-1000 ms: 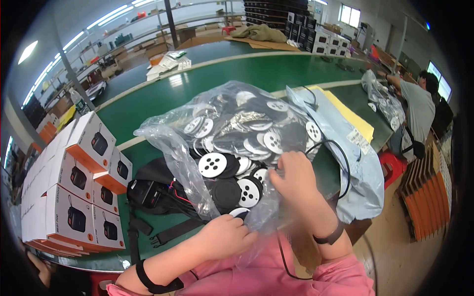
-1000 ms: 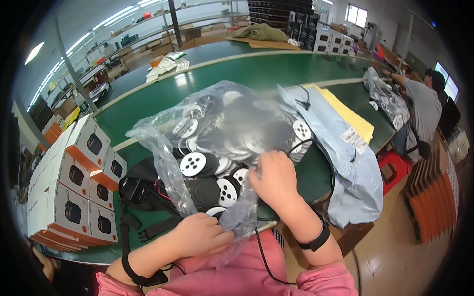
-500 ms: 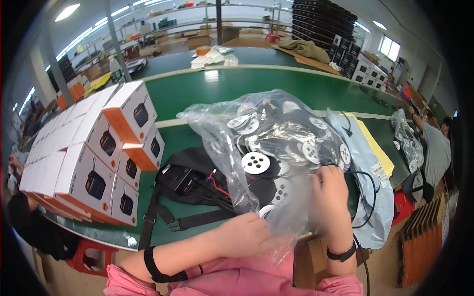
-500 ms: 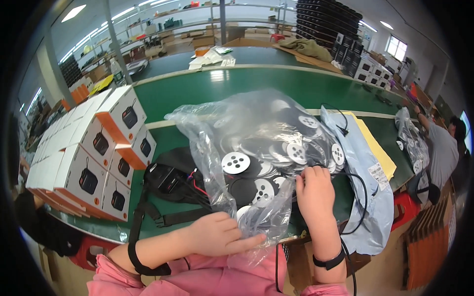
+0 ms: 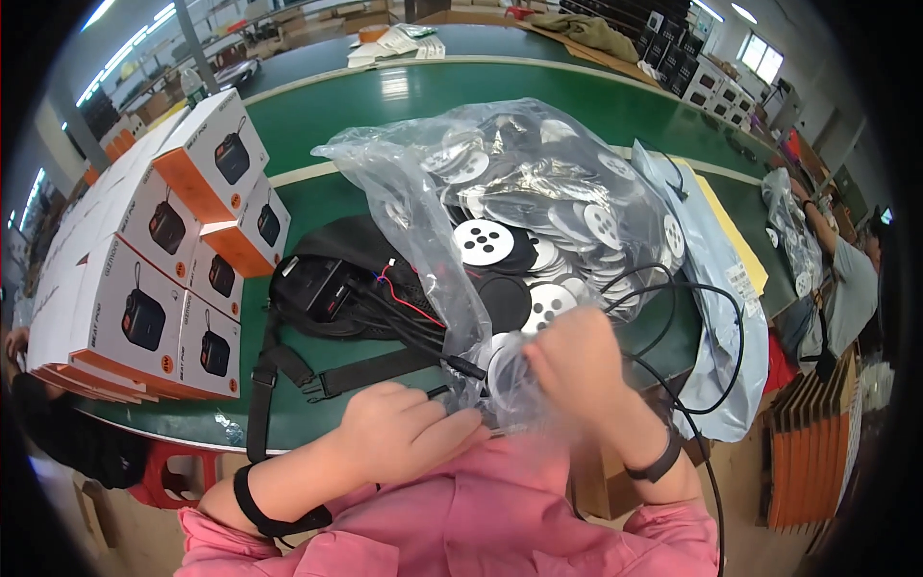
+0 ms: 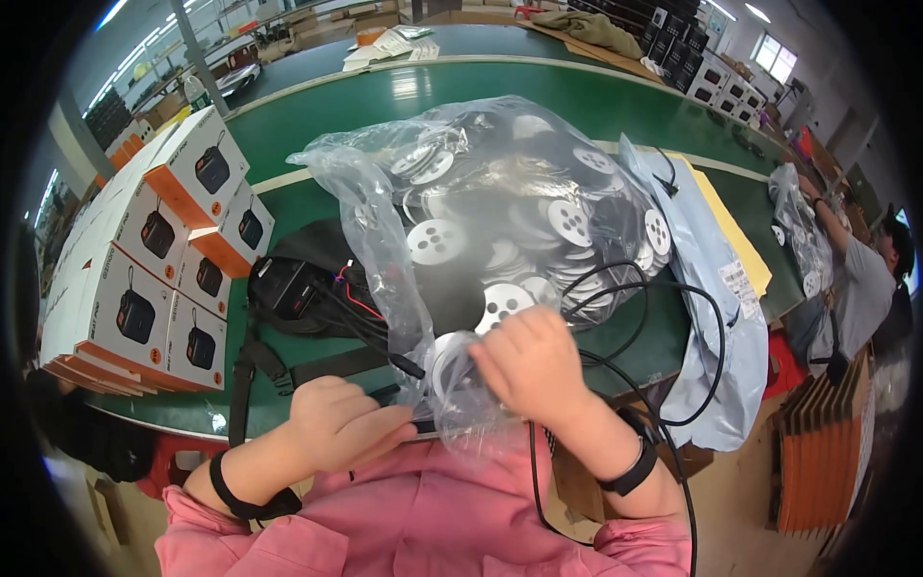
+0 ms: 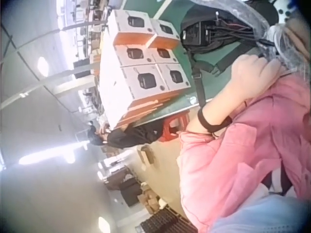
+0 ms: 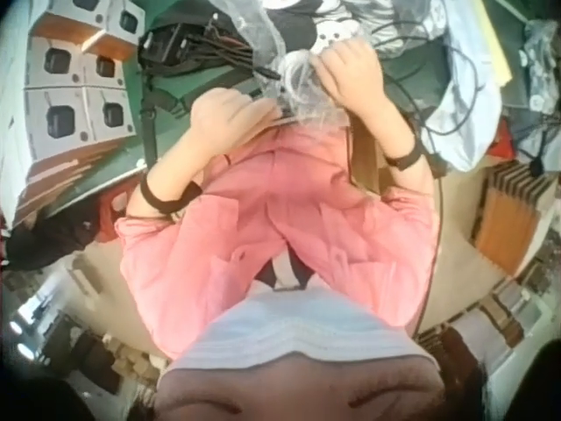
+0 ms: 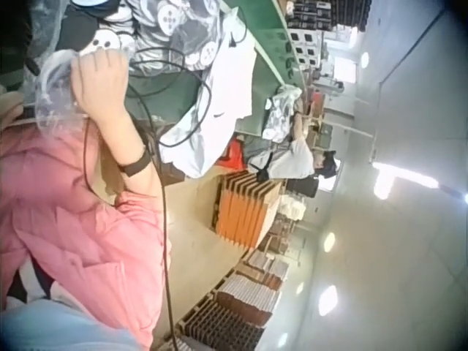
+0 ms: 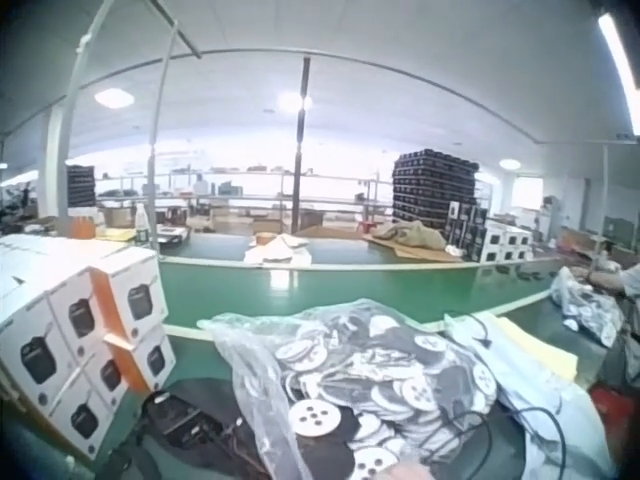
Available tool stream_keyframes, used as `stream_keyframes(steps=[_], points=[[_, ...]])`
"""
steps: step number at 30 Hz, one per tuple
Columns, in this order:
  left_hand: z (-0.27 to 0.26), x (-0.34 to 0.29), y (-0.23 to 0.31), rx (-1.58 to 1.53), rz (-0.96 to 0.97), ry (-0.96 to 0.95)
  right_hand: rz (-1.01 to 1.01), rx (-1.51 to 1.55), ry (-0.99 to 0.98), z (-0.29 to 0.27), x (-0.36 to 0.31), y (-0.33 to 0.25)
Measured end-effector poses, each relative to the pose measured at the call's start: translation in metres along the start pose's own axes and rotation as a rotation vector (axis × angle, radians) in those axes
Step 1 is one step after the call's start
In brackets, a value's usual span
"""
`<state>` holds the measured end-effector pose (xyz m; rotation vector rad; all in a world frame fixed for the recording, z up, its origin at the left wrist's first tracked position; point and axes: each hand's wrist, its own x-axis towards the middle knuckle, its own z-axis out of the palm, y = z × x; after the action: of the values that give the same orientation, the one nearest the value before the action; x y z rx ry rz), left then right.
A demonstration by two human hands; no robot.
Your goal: Assemble small speaker or camera components by attaching back plates and inspecting parts.
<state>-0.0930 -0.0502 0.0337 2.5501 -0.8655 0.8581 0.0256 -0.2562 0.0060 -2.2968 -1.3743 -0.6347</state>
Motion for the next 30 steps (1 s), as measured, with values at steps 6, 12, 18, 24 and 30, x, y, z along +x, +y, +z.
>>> stream_keyframes(steps=[6,12,18,24,30], points=[[-0.036,-0.009,-0.003,-0.228,-0.335,0.367,0.049,-0.061,-0.016,-0.013,0.005,0.018],[-0.038,0.005,-0.031,-0.769,-0.887,0.494,0.087,0.136,0.193,-0.059,0.038,-0.008],[-0.021,0.018,-0.057,-0.765,-0.929,0.483,0.066,0.512,0.003,-0.047,0.065,-0.044],[0.000,0.035,-0.088,-1.089,-0.949,0.529,0.133,0.490,-0.101,-0.022,0.094,-0.038],[0.021,0.028,-0.102,-1.059,-0.769,0.733,0.452,0.875,-0.051,0.021,0.106,-0.034]])
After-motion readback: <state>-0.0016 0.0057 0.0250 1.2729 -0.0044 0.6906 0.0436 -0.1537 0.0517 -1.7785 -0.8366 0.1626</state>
